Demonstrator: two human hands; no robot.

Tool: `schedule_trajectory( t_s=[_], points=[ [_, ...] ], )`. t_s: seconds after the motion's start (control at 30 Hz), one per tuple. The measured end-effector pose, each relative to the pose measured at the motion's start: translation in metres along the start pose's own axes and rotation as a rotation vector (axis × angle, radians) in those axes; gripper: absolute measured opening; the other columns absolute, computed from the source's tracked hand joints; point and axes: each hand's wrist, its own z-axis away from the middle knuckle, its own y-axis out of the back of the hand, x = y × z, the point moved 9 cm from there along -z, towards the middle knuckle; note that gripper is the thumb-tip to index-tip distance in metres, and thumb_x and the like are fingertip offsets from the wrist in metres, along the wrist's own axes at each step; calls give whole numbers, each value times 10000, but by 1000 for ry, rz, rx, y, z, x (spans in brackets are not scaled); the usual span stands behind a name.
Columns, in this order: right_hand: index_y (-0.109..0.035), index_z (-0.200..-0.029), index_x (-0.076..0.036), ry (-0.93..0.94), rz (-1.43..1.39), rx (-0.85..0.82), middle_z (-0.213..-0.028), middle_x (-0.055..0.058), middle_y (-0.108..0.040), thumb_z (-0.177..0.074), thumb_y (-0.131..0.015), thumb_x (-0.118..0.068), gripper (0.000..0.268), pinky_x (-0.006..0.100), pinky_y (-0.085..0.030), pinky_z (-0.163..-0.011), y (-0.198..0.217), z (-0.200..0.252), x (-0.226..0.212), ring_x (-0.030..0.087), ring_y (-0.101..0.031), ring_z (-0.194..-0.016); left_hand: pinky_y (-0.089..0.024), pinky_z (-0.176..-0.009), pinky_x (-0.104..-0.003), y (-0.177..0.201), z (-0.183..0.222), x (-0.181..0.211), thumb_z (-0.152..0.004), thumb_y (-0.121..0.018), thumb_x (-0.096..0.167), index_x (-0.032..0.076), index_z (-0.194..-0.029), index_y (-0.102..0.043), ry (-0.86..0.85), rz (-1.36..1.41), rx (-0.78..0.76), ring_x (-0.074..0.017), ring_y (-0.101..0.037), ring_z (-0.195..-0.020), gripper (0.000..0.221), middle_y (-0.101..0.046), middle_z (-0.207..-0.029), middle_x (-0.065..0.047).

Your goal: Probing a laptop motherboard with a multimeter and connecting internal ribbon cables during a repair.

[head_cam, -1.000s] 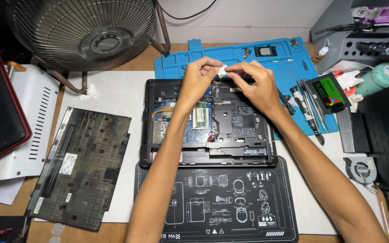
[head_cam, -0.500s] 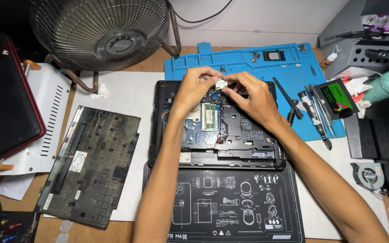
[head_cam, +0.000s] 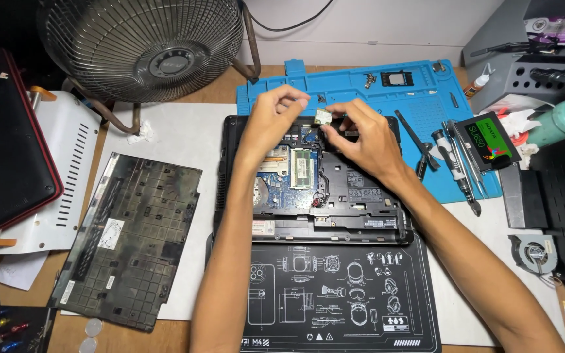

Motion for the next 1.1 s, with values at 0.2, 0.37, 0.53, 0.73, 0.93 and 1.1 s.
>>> schedule_trajectory(
  t_s=[0.2,0.37,0.53,0.73,0.93,1.1],
  points=[
    [-715,-1149,-55,-157,-149,193,-979,93,-711,-1000,-799,-170,206,300,-590,-783,34,3,20,188,-712,-849,-573,-856,-425,54,23,27,-987,-652,235,148,-1100,-749,-79,-307,251,-342,-726,-1008,172,-715,-1028,-145],
    [-730,-1173,-124,-369,-140,202,-1231,70,-630,-1037,-763,-319,240,399,-522,-967,53,38,56,289,-682,-1138,-522,-901,-569,71,72,30,-1004,-624,130,-29,-1208,-651,77,-572,263,-504,-659,-1076,260,-624,-1086,-291],
    [-724,-1222,-161,-505,-176,183,-1367,133,-522,-1028,-733,-395,304,515,-421,-1096,59,70,38,398,-562,-1300,-502,-858,-660,82,106,10,-1021,-589,176,-23,-1349,-538,264,-667,261,-572,-632,-1084,387,-605,-1114,-336],
    [-690,-1229,-117,-561,-249,193,-1468,217,-403,-1014,-719,-354,321,602,-315,-1169,53,84,17,487,-417,-1406,-507,-820,-693,71,114,4,-1025,-550,146,-101,-1398,-461,302,-591,223,-630,-614,-1080,456,-601,-1104,-418],
    [-708,-1204,-137,-505,-197,208,-1427,204,-468,-1002,-727,-331,281,557,-347,-1161,52,86,25,449,-476,-1372,-455,-897,-724,75,107,-15,-1040,-525,171,-76,-1444,-406,314,-557,290,-662,-555,-1146,488,-551,-1171,-443],
    [-729,-1186,-155,-447,-116,191,-1384,187,-525,-992,-752,-326,260,533,-380,-1138,52,84,21,426,-526,-1334,-413,-951,-729,74,112,-8,-1055,-527,181,-88,-1452,-423,297,-477,278,-689,-513,-1177,491,-534,-1187,-471]
  ],
)
